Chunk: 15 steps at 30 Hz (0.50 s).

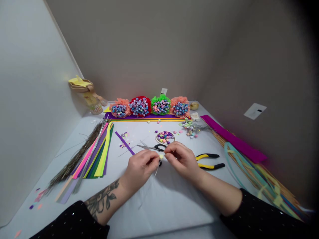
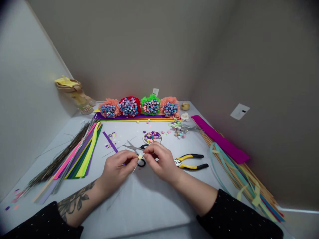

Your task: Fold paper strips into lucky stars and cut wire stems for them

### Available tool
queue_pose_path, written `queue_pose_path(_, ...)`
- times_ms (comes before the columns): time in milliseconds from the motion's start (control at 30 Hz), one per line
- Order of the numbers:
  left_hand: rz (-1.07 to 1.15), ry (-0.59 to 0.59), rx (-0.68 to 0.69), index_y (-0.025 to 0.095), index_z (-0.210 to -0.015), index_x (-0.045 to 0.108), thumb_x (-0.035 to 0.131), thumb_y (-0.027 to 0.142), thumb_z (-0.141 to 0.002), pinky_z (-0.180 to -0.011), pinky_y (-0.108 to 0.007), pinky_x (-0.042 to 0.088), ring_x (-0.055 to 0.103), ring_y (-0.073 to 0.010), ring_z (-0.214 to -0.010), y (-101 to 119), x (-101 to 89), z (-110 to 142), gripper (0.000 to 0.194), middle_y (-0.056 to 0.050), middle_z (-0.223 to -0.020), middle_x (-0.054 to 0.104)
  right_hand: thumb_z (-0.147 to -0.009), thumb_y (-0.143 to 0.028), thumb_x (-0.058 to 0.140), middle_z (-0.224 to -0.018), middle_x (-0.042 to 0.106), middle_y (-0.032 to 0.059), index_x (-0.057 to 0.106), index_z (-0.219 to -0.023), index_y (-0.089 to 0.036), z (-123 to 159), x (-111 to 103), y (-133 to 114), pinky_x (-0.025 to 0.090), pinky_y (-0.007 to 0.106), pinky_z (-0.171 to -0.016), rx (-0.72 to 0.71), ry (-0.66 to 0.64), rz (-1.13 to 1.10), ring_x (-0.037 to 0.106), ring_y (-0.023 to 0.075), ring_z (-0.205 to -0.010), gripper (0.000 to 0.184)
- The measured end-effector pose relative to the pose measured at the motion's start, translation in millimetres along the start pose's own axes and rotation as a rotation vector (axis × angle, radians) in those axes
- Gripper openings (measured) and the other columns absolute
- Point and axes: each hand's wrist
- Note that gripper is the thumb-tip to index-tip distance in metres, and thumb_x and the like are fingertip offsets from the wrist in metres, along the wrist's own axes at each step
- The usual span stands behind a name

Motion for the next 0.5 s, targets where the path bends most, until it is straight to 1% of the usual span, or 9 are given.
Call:
queue_pose_path(167,0.024,-0.032,0.012,0.017,-0.078,0.061,0.056,0.014,-0.082,-0.062,-0.018,0.045,0.058,-0.0092,-0.064,1.3,-1.7,-1.4,0.007,-0.001,-0.069,0.064,-0.083,-0.014,0.052,-0.073,0.059,0.0023,0.055,-0.078,-0.020,-1.3,-3.0,2.4,0.045,0.025,-0.059,0.024,-0.090,-0.085,0.055,0.0134,-0.067,0.008)
queue_pose_path(300,0.057,-0.088,0.012,0.017,-0.078,0.062,0.056,0.014,-0.082,-0.064,-0.018,0.046,0.059,-0.0094,-0.066,0.9,-4.3,-2.7,0.009,-0.001,-0.071,0.066,-0.082,-0.014,0.054,-0.072,0.058,0.0024,0.055,-0.077,-0.020,-2.9,-7.0,2.5,0.044,0.025,-0.060,-0.003,-0.137,-0.112,0.054,0.0131,-0.066,0.008)
queue_pose_path(433,0.109,-0.120,-0.016,0.017,-0.079,0.064,0.057,0.013,-0.081,-0.065,-0.018,0.046,0.060,-0.0096,-0.068,0.5,-5.3,-3.2,0.008,-0.001,-0.073,0.067,-0.083,-0.014,0.052,-0.071,0.057,0.0022,0.053,-0.076,-0.019,-5.1,-9.8,1.7,0.043,0.025,-0.062,-0.041,-0.175,-0.124,0.054,0.0125,-0.066,0.009)
queue_pose_path(500,0.127,-0.138,-0.042,0.017,-0.078,0.064,0.057,0.013,-0.081,-0.064,-0.018,0.046,0.060,-0.0093,-0.066,1.2,-5.7,-3.8,0.008,-0.001,-0.071,0.067,-0.082,-0.014,0.052,-0.069,0.056,0.0017,0.052,-0.074,-0.019,-5.6,-10.5,1.5,0.043,0.024,-0.061,-0.036,-0.200,-0.135,0.052,0.0122,-0.065,0.010)
Point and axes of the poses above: each hand's wrist, its own z-axis away from the middle knuckle, its own x-axis out of the palm, y = z × x
